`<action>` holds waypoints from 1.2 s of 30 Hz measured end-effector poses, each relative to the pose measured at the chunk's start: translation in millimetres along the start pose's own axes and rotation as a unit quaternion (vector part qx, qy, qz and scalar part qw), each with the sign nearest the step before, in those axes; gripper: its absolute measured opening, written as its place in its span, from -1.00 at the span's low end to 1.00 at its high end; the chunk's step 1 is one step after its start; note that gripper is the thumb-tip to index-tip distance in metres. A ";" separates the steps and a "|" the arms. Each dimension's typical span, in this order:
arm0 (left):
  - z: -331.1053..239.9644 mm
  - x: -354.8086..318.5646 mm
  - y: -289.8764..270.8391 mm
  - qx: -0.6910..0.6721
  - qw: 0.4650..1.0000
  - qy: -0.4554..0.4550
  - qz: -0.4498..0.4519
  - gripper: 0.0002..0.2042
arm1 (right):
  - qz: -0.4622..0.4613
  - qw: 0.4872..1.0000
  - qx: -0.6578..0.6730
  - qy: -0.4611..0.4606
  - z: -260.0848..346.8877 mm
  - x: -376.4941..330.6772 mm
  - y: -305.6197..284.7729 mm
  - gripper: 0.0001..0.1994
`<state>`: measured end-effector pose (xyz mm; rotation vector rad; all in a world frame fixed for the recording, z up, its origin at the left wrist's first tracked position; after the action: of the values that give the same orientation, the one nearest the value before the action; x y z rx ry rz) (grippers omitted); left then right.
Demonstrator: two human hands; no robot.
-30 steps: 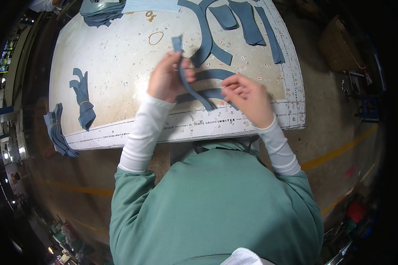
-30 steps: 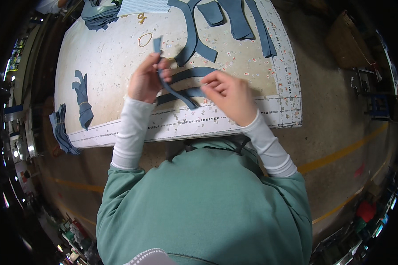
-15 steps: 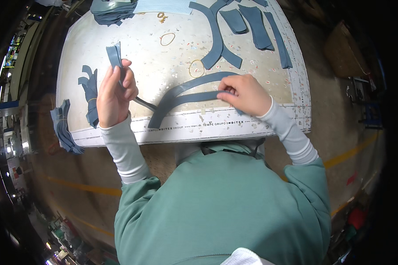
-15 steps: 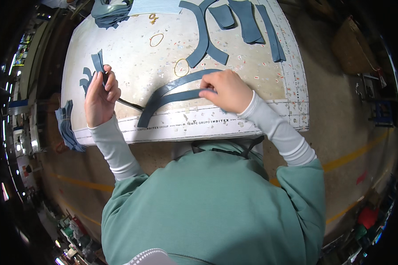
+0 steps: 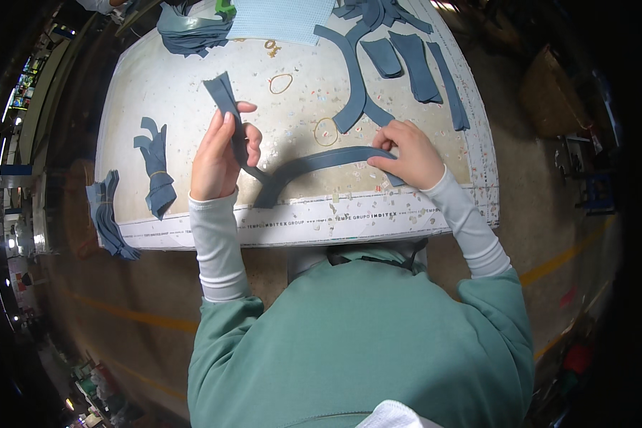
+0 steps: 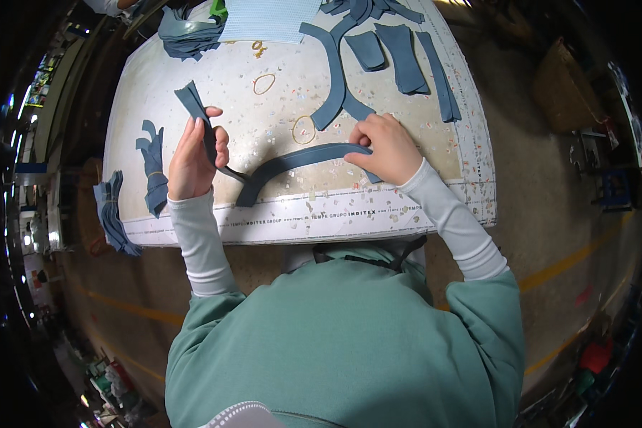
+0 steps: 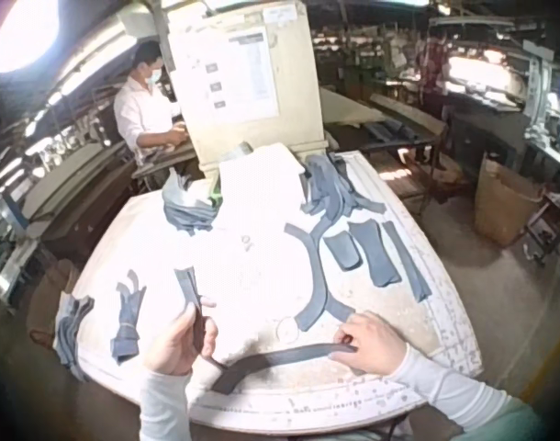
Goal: The person gathers cut blue fabric pieces on a table, aligns them, and secures them with a rubber band. The person repeats this process multiple times, creating several bundles of fabric pieces.
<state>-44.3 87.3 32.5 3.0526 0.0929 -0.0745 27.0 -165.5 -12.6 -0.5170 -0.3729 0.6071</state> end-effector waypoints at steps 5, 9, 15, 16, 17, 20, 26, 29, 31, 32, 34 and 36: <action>-3.1 21.4 16.0 -0.012 0.998 -0.008 0.062 -0.58 | 0.061 0.992 0.100 -0.038 46.0 5.8 -17.4 -0.87; -6.5 39.3 47.5 0.030 0.993 0.005 0.113 -0.39 | 0.108 0.966 0.122 -0.200 116.0 7.9 -47.3 -0.85; -13.3 39.8 89.1 -0.016 0.994 -0.021 0.109 -0.55 | 0.113 0.963 0.056 -0.236 144.3 44.1 -90.2 -0.89; -18.3 38.5 86.9 0.004 0.996 -0.017 0.091 -0.61 | 0.142 0.965 0.075 -0.206 138.8 50.1 -93.7 -0.87; -26.0 35.7 85.5 0.001 0.998 0.020 0.067 -0.69 | 0.136 0.971 0.064 -0.187 132.0 56.5 -97.4 -0.86; -45.2 22.9 84.9 0.060 0.990 0.101 0.081 -0.72 | 0.167 0.972 0.082 -0.140 111.2 71.9 -99.2 -0.85; -40.9 28.4 106.6 0.110 0.985 0.129 0.045 -0.80 | 0.215 0.953 0.196 -0.081 93.2 77.7 -97.8 -0.81; -41.0 33.5 108.1 0.119 0.979 0.158 0.043 -0.74 | 0.196 0.950 0.229 -0.084 96.4 73.8 -100.4 -0.73; -41.8 35.1 108.0 0.141 0.971 0.186 0.043 -0.68 | 0.195 0.947 0.218 -0.132 104.6 71.2 -102.6 -0.67; -40.4 36.4 108.0 0.157 0.970 0.178 0.050 -0.69 | 0.208 0.943 0.226 -0.130 106.9 70.2 -102.3 -0.66; -39.7 40.3 107.1 0.205 0.961 0.172 0.069 -0.71 | 0.224 0.941 0.226 -0.117 110.4 69.1 -102.3 -0.64; -41.6 44.9 107.9 0.311 0.927 0.191 0.088 -0.75 | 0.226 0.939 0.218 -0.141 115.7 68.6 -104.1 -0.66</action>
<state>9.1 -13.7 80.8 3.6377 -0.2254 0.6236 70.4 -155.8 151.6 -0.0790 -0.3761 1.1861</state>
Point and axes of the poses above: each hand's wrist, its own x-axis towards the middle knuckle, its own y-axis out of the palm, z = x × y, the point moved 5 cm from there along x, towards the middle knuckle, and after that the axes turned 13 degrees about x, right-handed, at the moved point
